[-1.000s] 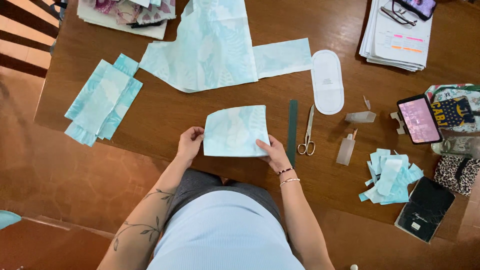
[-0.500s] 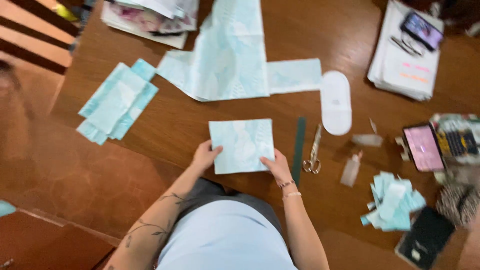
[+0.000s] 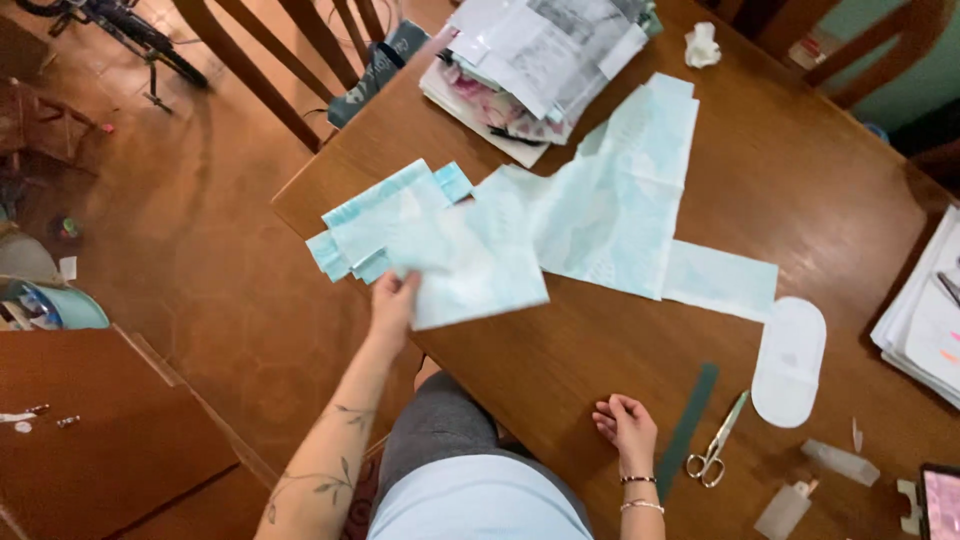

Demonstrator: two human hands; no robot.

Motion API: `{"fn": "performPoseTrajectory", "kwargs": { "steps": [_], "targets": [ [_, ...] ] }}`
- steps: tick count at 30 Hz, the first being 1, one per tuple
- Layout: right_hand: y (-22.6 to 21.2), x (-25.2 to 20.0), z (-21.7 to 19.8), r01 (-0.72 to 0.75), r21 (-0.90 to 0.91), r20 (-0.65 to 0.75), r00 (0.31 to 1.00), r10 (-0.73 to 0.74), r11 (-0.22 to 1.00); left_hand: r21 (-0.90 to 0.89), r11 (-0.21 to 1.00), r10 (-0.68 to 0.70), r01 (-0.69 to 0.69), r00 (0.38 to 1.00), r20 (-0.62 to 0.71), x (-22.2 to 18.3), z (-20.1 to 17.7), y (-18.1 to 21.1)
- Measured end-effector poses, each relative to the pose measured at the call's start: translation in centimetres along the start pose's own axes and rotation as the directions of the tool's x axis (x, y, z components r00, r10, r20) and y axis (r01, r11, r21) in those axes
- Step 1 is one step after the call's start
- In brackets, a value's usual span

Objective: Measuring and cutting fabric pieces using a ruler and scissors on a wooden table.

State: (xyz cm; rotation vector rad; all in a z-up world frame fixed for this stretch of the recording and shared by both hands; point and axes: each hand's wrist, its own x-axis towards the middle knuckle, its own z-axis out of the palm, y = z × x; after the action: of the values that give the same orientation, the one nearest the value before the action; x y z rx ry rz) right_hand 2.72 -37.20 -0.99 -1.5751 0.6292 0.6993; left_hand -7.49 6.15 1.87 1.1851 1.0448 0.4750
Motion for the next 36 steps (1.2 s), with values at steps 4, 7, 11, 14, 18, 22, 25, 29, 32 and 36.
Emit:
{"fn": "performPoseTrajectory", "kwargs": {
  "steps": [4, 7, 11, 14, 18, 22, 25, 29, 32, 36],
  "targets": [
    [0.3, 0.9, 1.3, 0.021, -0.051, -0.044, 0.999, -0.024, 0.998, -0.025, 1.000, -0.006, 0.001, 0.985, -0.171, 6.6, -5.2, 0.5],
    [-0.7, 0.0, 3.5, 0.106, -0.149, -0.025, 0.994, -0.110, 0.983, -0.072, 0.997, -0.014, 0.002, 0.985, -0.169, 9.7, -6.9, 1.5],
    [-1.4, -0.7, 6.4, 0.098, -0.302, -0.024, 0.994, -0.111, 0.948, 0.389, 0.914, -0.027, 0.118, 0.973, -0.230, 13.5, -10.0, -1.8],
    [-2.5, -1.8, 9.2, 0.073, -0.463, -0.025, 0.995, -0.095, 0.883, 0.449, 0.881, 0.017, 0.148, 0.939, -0.344, 12.6, -10.0, -1.2],
    [-4.0, -3.6, 13.2, 0.046, -0.550, -0.075, 0.992, -0.104, 0.834, 0.847, 0.496, 0.434, -0.188, 0.899, -0.055, 7.9, -6.4, 4.3],
    [-2.5, -1.6, 14.2, 0.140, -0.711, 0.009, 0.982, -0.190, 0.689, 0.809, 0.132, 0.446, -0.574, 0.763, 0.468, 7.5, -2.5, 4.9],
    [-2.2, -1.5, 15.3, 0.195, -0.734, 0.053, 0.971, -0.231, 0.650, 0.782, 0.017, 0.388, -0.623, 0.725, 0.569, 10.7, -2.2, 2.0],
    [-2.8, -3.8, 15.7, 0.160, -0.724, -0.005, 0.971, -0.238, 0.671, 0.778, 0.047, 0.347, -0.627, 0.740, 0.576, 14.2, -1.2, 2.8],
    [-1.2, -5.0, 14.8, 0.123, -0.647, -0.043, 0.980, -0.196, 0.752, 0.794, 0.049, 0.319, -0.606, 0.763, 0.563, 16.9, 0.2, 2.7],
    [-0.4, -6.3, 13.6, 0.091, -0.587, -0.080, 0.982, -0.169, 0.805, 0.693, 0.169, 0.363, -0.701, 0.698, 0.617, 17.2, 6.5, 2.4]
  ]
}}
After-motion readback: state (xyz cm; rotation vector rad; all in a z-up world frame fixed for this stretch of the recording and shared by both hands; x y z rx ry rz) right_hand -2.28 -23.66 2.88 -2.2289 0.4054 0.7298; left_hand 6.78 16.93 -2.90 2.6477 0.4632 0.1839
